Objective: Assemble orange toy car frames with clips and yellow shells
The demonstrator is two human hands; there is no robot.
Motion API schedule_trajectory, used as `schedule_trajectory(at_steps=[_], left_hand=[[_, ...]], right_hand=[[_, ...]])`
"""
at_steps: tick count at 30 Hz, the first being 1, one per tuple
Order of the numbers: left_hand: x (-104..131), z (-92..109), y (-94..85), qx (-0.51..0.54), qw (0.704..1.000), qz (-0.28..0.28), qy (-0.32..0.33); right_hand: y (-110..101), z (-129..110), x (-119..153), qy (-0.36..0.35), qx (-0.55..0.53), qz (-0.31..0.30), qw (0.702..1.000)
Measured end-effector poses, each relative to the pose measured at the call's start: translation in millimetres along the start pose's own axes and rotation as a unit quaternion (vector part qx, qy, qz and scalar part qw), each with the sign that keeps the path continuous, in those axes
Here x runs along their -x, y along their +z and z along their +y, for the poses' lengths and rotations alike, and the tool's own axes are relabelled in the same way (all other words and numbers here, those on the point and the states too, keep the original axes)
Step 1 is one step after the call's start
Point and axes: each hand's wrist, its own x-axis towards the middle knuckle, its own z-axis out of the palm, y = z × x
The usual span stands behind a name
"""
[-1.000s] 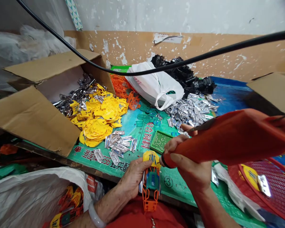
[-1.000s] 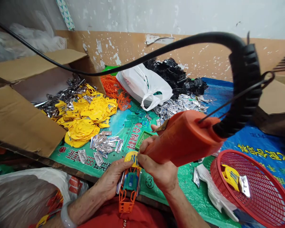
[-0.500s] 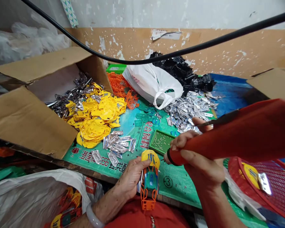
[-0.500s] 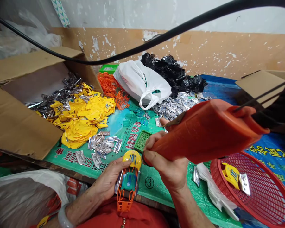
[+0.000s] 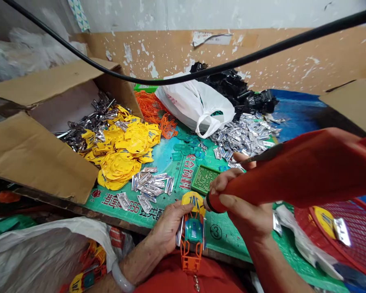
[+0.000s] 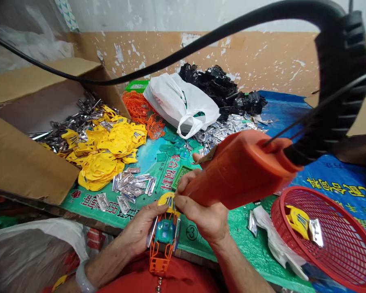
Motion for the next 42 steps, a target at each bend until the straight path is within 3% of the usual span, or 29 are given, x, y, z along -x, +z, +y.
schedule_trajectory(at_steps=[7,16,28,42], left_hand=[[3,1,0.6,-0.033,0.999,0.005,0.029],[5,-2,-2.1,-0.077,0.995,0.006,0.057],[5,0,3.8,-0.025,0.999,0.016,0.011],[5,-4,4.0,-0.015,1.0,0.002,0.026]], right_hand=[[-4,0,0,0.015,0.012,-0.026,0.999],[-4,-7,2,0.022,-0.054,0.008,0.998],[0,-4,5,0.006,-0.009,0.011,1.0],[-3,3,8,-0.034,0.082,-0.014,0.996]])
